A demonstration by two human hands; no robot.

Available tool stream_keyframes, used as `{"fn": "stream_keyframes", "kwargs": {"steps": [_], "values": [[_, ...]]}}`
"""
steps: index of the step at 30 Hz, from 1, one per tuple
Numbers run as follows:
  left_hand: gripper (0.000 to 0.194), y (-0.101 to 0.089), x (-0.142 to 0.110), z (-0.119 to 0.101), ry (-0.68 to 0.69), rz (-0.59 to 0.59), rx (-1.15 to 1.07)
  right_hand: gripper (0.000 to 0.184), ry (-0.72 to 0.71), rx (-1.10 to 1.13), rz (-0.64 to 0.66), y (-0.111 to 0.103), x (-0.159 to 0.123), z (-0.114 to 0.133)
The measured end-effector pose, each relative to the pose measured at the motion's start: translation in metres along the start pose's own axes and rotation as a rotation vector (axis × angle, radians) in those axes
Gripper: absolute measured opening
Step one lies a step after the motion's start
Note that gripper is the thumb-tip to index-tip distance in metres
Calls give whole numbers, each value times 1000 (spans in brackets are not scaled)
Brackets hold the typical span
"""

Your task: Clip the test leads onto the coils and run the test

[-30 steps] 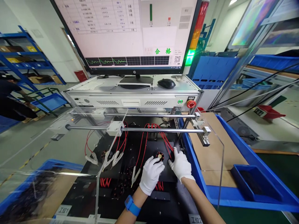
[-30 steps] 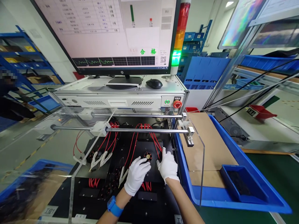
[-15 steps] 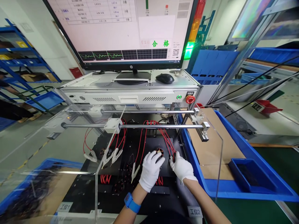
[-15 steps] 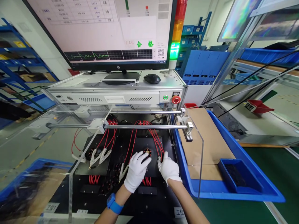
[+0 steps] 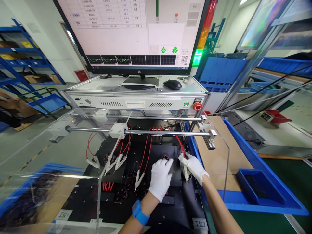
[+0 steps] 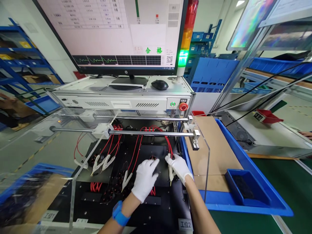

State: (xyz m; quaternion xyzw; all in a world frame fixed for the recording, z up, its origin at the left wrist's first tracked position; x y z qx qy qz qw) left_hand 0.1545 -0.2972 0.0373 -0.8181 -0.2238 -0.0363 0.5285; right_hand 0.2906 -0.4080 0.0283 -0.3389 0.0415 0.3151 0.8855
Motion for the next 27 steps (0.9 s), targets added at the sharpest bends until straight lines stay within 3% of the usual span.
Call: {"fn": "stream_keyframes", "kwargs": {"steps": [2,7,13,19,27], "values": [[60,-9,-10,11,-53,-5,-53,40,41,231,92,2,-1,3],[20,-5,-16,27,39,-77,-293,43,23,529,267,21,0,23],[12,10,-9,25,168,-172,-329,49,17,531,211,32,6,32],[11,13,-10,26,145,-176,-345,43,8,506,127,34,12,20],[10,9,-7,23,147,-169,-361,42,6,501,125,39,11,21]]}}
Point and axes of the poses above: each hand's wrist, its own x-axis towards the middle knuckle, its own y-axis out of the palm, z = x × y, the point moved 3 cm from there along x, towards the middle knuckle, and after that the axes turned 7 degrees about -x, right-handed, at the moved point
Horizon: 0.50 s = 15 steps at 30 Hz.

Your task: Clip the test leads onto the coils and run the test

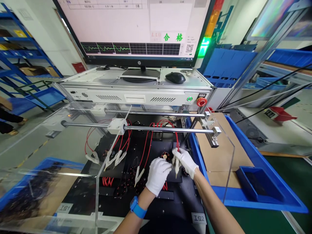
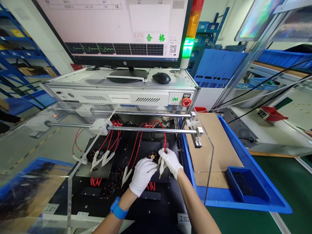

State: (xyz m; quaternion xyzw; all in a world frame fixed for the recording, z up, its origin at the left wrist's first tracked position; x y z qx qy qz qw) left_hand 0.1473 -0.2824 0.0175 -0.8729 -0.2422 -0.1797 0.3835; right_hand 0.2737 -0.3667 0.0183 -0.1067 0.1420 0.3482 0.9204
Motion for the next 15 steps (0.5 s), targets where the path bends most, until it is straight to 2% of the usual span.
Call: {"fn": "stream_keyframes", "kwargs": {"steps": [3,6,8,11,15], "values": [[10,1,-1,1,-18,-10,-13,44,24,38,42,-2,-3,1],[11,3,-3,7,-107,-39,-52,45,53,116,97,-9,-2,-5],[11,4,-4,11,-161,-51,-93,43,67,166,5,-18,2,-13],[12,4,-4,11,-187,-50,-132,39,78,161,-208,-27,7,-24],[13,2,-3,10,-192,-45,-137,39,26,121,-282,-24,9,-26]]}}
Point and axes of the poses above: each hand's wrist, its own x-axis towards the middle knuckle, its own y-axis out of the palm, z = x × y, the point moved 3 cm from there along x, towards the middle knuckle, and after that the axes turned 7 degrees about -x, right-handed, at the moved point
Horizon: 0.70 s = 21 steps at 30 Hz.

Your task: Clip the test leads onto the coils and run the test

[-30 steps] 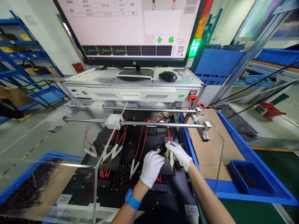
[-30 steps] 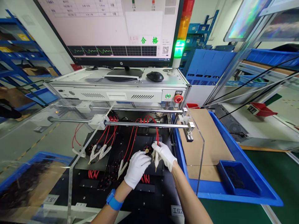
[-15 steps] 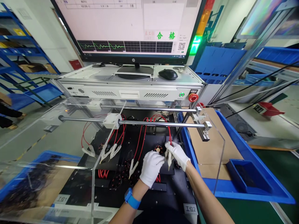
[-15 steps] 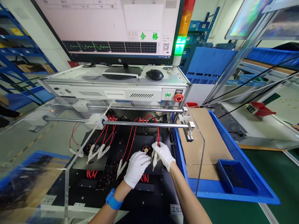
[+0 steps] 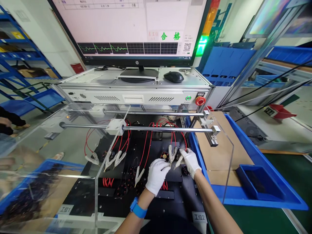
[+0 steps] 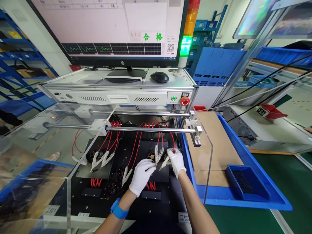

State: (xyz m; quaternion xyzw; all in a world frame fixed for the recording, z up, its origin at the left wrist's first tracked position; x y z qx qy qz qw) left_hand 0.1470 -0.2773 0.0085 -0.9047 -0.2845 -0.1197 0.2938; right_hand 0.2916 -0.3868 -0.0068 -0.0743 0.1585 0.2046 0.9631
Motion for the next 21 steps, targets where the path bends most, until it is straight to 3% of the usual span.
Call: {"fn": "stream_keyframes", "kwargs": {"steps": [13,21], "values": [[14,-2,1,-3,-9,4,17,34,-15,34,-23,-4,3,-4],[12,0,1,-3,-12,14,23,35,-98,-40,-81,-4,6,-5]]}}
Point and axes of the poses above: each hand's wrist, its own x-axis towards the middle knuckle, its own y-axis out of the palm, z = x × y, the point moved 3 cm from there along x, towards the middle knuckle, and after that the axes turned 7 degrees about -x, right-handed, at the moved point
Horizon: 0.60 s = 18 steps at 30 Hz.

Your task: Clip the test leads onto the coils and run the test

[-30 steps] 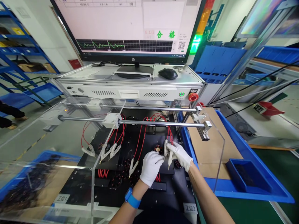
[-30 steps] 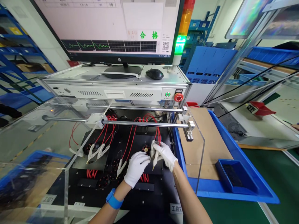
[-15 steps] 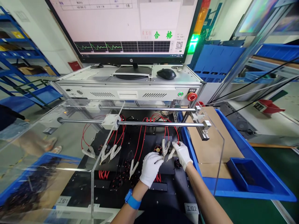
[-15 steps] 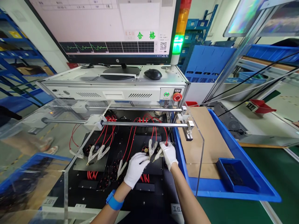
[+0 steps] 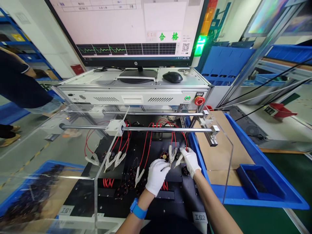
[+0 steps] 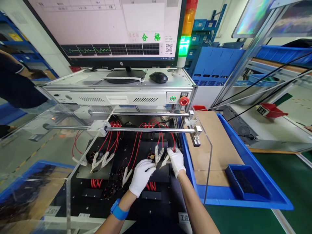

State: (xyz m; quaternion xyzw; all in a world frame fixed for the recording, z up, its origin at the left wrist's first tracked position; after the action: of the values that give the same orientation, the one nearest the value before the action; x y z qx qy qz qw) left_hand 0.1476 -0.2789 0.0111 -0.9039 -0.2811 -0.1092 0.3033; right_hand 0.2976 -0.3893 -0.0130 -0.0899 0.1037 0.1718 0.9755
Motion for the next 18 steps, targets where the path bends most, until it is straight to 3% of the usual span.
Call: {"fn": "stream_keyframes", "kwargs": {"steps": [2,5,9,12,15,18], "values": [[13,-2,-4,-2,23,14,21,36,4,-40,-6,-3,1,-2],[34,-13,-16,2,22,1,130,38,-8,-150,-59,-12,3,-5],[52,-38,-39,39,-272,-128,414,51,-93,-338,-161,-18,5,-7],[42,-46,-50,69,-447,0,557,64,-245,-493,-245,-12,-3,1],[21,-50,-49,76,-451,70,467,60,-531,-647,-316,0,-23,20],[17,-54,-40,65,-517,1,131,48,-755,-734,-211,13,-45,39]]}}
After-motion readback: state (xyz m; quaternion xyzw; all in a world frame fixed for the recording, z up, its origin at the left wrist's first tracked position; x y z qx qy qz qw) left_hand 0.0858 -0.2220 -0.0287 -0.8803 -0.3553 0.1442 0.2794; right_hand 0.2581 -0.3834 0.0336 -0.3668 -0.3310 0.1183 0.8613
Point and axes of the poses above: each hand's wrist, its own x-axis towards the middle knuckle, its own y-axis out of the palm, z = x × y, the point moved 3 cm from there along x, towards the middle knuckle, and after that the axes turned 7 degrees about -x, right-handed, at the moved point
